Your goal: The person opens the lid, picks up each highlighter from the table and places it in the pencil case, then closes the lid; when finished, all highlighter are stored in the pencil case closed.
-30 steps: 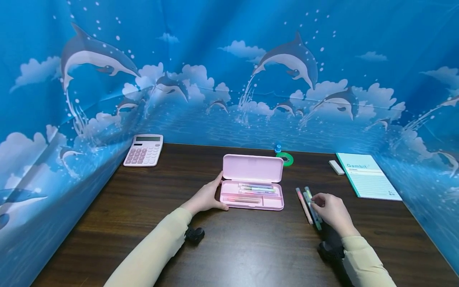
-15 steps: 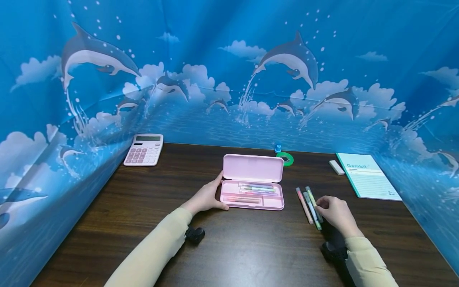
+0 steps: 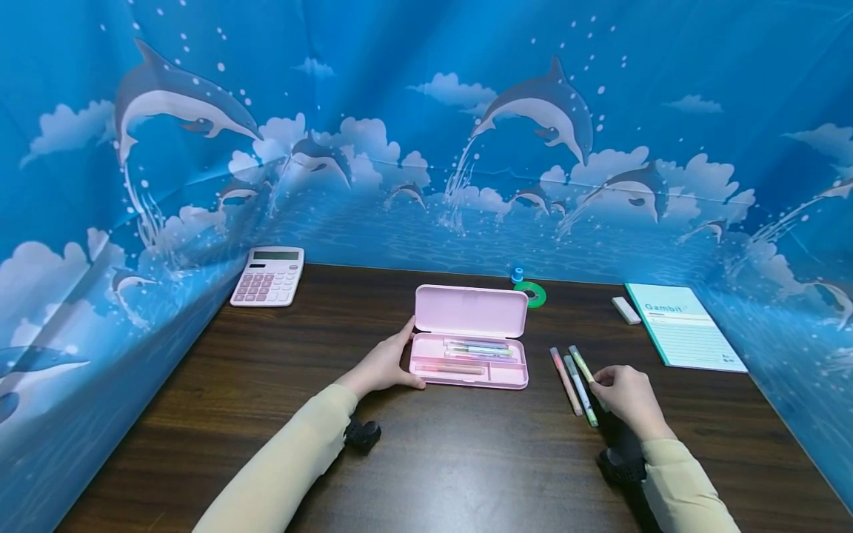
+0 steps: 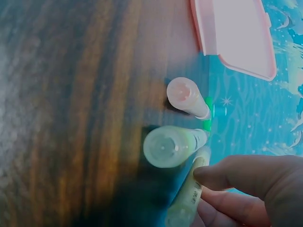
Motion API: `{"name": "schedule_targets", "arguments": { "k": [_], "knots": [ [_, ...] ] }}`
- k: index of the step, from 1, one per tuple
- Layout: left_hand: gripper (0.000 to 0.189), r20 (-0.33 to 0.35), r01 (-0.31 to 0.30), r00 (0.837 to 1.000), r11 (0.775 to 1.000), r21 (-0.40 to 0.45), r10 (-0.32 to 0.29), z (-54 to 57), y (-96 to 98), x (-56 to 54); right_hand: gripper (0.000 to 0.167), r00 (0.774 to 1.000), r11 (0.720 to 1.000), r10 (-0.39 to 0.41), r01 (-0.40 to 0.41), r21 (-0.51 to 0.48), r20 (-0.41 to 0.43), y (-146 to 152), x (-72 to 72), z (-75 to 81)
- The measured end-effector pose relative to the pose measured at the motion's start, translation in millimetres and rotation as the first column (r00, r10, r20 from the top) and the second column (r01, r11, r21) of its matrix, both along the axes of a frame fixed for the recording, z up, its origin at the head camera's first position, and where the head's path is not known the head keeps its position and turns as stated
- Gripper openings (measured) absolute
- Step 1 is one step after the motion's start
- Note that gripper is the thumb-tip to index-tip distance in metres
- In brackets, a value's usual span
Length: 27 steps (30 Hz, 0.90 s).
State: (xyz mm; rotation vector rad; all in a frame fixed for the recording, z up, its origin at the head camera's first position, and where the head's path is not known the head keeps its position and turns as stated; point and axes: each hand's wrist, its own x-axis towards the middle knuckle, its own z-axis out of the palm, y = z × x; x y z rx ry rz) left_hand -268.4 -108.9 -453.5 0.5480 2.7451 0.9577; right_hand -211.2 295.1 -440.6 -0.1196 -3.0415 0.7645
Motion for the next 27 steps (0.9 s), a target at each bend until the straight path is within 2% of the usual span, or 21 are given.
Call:
{"name": "schedule_targets", "arguments": {
  "k": [12,20,27],
  "knots": [
    [0.123,-0.001,0.001,1.0,1.0,0.007,-0.001,-0.6,-0.3,0.0,0.008,0.992,1.0,0.001,0.002,0.021,-0.123,-2,1.8,-3.4],
    [0.123,0.003,0.002,1.0,1.0,0.012,-0.002,-0.5,-0.3,0.1,0.011,0.992,0.999,0.013,-0.007,0.053,-0.123,-13,-0.1,5.3],
    [0.123,0.0,-0.001,1.0,1.0,0.003,0.001,-1.0,-0.1,0.1,0.014,0.991,0.998,0.04,-0.033,0.055,-0.129,-33,-3.5,6.5]
  ]
}}
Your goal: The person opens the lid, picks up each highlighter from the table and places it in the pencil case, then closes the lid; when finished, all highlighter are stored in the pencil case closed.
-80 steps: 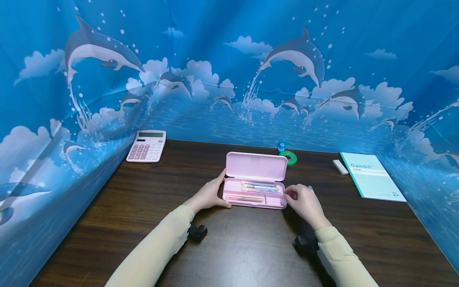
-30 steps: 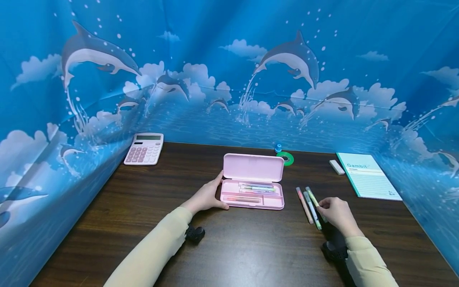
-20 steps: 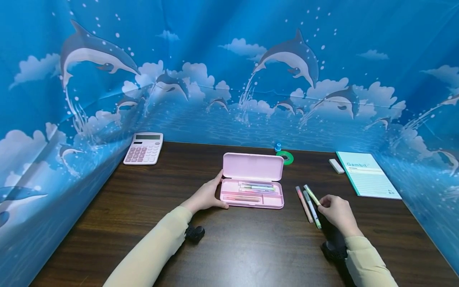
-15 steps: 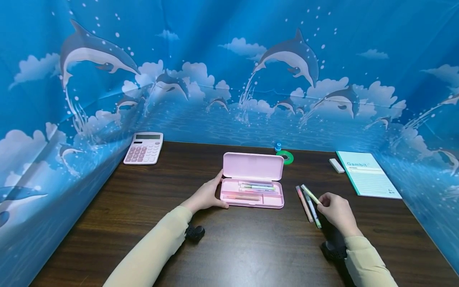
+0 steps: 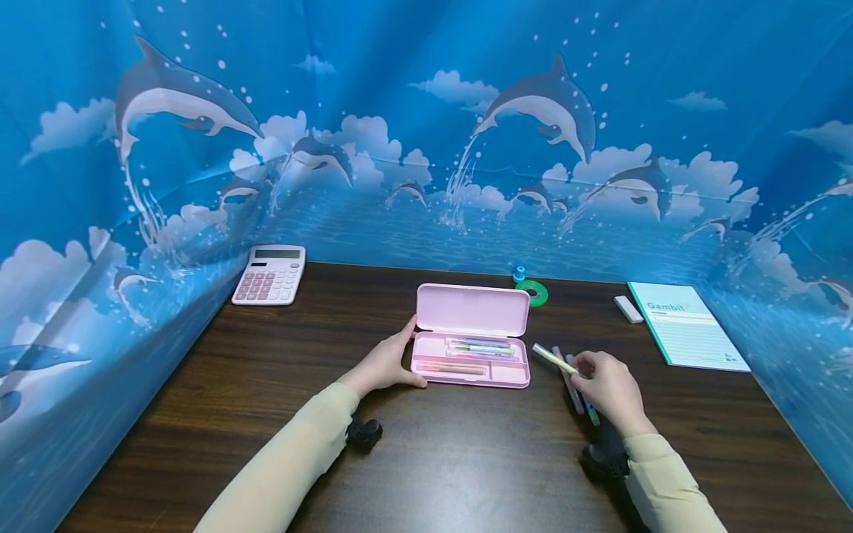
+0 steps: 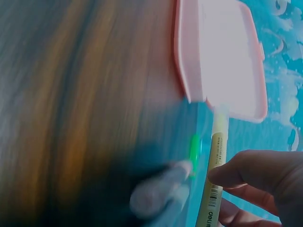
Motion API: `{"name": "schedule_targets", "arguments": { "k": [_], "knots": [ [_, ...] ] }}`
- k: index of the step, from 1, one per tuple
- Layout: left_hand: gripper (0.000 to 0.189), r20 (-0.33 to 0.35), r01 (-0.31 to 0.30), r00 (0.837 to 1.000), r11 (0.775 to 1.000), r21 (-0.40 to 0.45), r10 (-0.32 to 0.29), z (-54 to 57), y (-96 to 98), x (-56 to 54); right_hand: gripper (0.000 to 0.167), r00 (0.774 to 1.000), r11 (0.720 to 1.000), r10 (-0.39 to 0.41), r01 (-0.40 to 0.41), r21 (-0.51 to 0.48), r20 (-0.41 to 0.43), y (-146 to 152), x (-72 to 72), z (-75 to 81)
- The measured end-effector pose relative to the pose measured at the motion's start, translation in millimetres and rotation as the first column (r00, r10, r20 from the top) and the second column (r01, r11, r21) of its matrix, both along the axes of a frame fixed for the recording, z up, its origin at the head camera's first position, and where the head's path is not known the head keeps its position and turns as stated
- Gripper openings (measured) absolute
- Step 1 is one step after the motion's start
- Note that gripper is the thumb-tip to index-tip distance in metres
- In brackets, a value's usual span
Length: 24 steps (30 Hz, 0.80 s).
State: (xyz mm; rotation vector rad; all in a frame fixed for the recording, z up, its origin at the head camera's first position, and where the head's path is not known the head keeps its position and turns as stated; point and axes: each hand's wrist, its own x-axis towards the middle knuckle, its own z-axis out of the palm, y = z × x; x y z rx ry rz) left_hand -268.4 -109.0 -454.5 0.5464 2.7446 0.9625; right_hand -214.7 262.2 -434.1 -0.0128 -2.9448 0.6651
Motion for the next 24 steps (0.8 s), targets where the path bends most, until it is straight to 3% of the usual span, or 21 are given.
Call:
{"name": "schedule_targets", "arguments": {
  "k": [7,16,24],
  "knots": [
    [0.124,0.003,-0.005,1.0,1.0,-0.002,0.005,1.0,0.3,0.8,0.015,0.998,0.999,0.043,-0.044,-0.006,-0.05,-21,-5.7,3.5],
    [0.124,0.012,-0.01,1.0,1.0,-0.002,0.01,4.3,1.5,2.5,0.012,0.991,0.992,0.12,-0.121,-0.022,-0.056,-46,-9.6,5.5],
    [0.124,0.005,-0.01,1.0,1.0,-0.006,0.011,3.6,1.5,2.2,0.01,0.973,0.977,0.211,-0.214,-0.019,-0.094,-70,-14.3,2.1]
  ]
}}
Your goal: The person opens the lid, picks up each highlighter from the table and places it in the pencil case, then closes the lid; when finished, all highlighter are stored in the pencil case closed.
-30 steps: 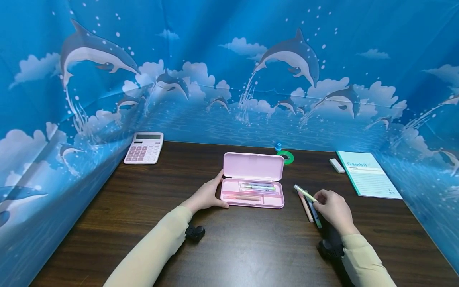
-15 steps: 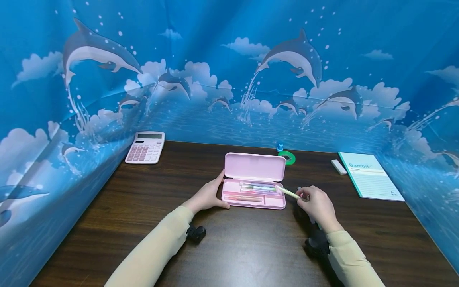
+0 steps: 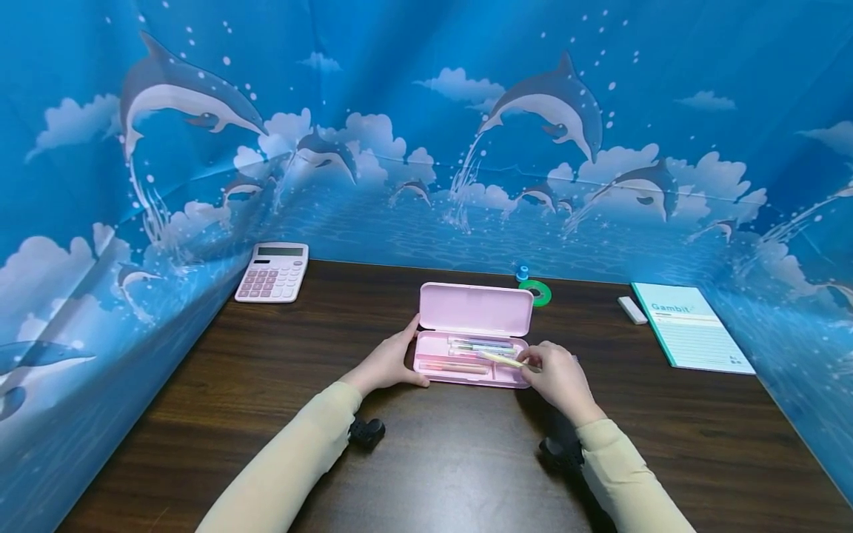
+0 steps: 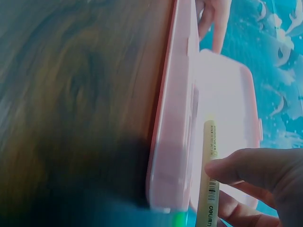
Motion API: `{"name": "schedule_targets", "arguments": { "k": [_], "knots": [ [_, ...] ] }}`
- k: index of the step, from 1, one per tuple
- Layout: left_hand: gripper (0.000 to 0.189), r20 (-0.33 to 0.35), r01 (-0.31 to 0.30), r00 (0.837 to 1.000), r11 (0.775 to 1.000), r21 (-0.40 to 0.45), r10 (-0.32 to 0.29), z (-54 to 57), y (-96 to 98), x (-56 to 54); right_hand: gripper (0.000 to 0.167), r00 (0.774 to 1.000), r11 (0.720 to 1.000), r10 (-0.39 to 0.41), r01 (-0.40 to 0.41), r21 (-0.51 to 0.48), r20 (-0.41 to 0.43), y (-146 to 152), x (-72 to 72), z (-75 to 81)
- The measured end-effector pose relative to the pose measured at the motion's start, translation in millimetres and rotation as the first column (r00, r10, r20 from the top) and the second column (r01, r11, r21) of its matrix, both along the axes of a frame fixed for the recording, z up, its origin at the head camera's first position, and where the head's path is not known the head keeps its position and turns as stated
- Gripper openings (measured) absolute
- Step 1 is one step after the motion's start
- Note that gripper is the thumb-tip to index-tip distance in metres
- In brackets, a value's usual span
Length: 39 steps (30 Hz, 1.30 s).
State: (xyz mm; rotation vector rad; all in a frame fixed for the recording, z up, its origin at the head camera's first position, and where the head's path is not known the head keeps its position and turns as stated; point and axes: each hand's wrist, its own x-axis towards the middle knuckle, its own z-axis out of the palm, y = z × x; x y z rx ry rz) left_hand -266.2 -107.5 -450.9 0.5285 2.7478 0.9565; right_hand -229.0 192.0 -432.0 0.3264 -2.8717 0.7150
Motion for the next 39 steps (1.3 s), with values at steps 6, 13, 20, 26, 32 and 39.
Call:
{"name": "schedule_targets", "arguments": {
  "k": [6,13,20,26,32,39],
  "knots": [
    [0.124,-0.004,0.006,1.0,1.0,0.007,-0.006,-1.5,-0.8,-0.8,0.008,0.998,0.998,0.056,-0.056,0.002,-0.036,-19,-2.7,-2.9],
    [0.123,-0.001,0.006,1.0,1.0,0.01,-0.006,-1.6,-1.0,0.2,0.007,0.998,0.998,0.058,-0.058,0.012,-0.022,-37,-3.4,-4.5],
    [0.123,-0.008,0.006,1.0,1.0,0.014,-0.006,-2.7,-1.2,-0.8,0.006,0.996,0.996,0.094,-0.094,-0.001,-0.007,-56,-4.7,-2.5],
    [0.123,-0.011,0.005,1.0,1.0,0.013,-0.005,-3.6,-1.1,-1.3,0.007,0.988,0.988,0.153,-0.153,-0.016,-0.038,-69,-5.4,-2.8],
    [0.123,-0.007,0.0,1.0,1.0,0.01,0.0,-3.3,-0.4,-1.7,0.009,0.982,0.984,0.173,-0.174,-0.019,-0.073,-73,-3.7,-1.0],
    [0.124,-0.003,-0.001,1.0,1.0,-0.009,0.001,-4.0,-0.8,-2.1,0.009,0.988,0.99,0.14,-0.141,-0.03,-0.06,-66,-2.3,2.5]
  ]
}}
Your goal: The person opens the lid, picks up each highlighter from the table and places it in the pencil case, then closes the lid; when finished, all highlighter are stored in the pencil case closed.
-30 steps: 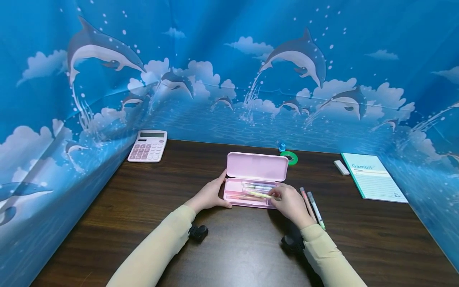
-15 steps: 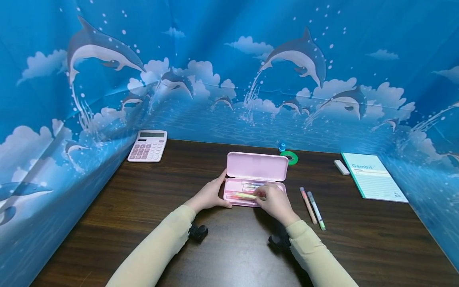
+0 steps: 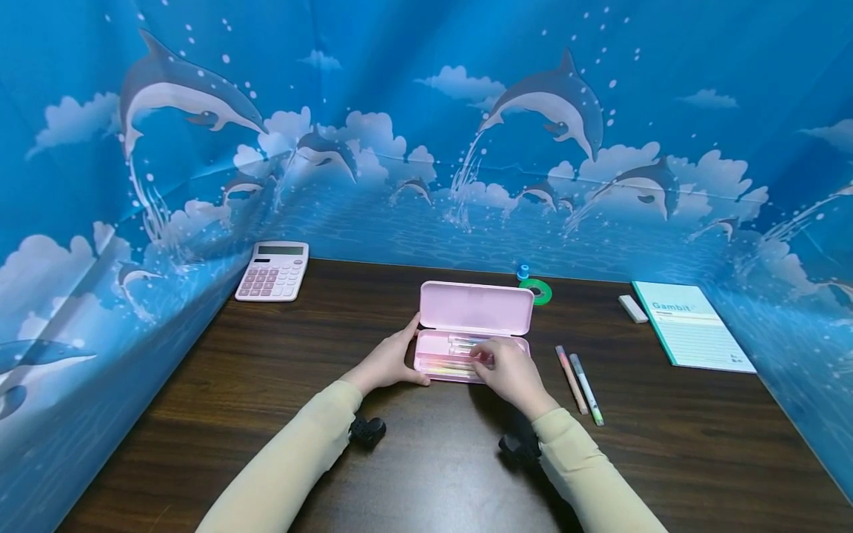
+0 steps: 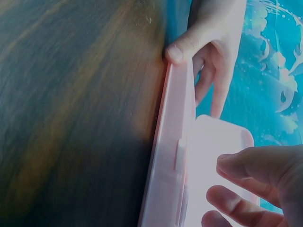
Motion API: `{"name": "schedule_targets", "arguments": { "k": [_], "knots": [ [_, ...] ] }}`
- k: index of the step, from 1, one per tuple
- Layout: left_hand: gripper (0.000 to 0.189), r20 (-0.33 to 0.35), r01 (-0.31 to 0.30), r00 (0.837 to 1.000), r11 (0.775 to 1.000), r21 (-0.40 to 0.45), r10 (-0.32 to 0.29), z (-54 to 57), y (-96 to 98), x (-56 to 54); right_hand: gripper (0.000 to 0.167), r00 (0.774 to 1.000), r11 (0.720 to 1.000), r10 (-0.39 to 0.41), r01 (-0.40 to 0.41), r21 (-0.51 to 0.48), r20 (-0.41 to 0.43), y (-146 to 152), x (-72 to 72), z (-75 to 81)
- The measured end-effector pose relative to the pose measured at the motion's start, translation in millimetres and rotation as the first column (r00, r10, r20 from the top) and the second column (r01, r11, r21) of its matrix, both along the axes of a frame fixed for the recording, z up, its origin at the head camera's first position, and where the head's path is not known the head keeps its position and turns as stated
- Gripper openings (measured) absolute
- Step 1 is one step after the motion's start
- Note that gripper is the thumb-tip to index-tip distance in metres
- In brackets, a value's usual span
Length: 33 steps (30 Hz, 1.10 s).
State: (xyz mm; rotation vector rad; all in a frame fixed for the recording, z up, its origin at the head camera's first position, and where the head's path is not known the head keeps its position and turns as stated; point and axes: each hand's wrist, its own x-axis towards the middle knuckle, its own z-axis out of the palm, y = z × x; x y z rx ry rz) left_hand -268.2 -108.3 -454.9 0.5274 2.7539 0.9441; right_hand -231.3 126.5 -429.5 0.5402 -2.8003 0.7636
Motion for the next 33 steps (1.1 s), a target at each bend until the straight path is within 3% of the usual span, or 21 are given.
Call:
{"name": "schedule_targets", "arguments": {
  "k": [8,17,33],
  "knots": [
    [0.124,0.002,-0.002,1.0,1.0,-0.001,0.002,0.2,0.6,0.1,0.007,0.999,0.999,-0.045,0.045,0.012,0.023,15,4.1,0.1],
    [0.124,0.005,-0.001,1.0,1.0,0.008,0.001,0.6,0.4,0.6,0.005,0.997,0.997,-0.079,0.079,-0.003,-0.015,42,5.5,-3.4],
    [0.123,-0.009,0.009,1.0,1.0,0.016,-0.009,2.4,0.4,1.0,0.012,0.976,0.978,-0.209,0.208,0.022,0.064,103,16.5,-2.9]
  ]
}}
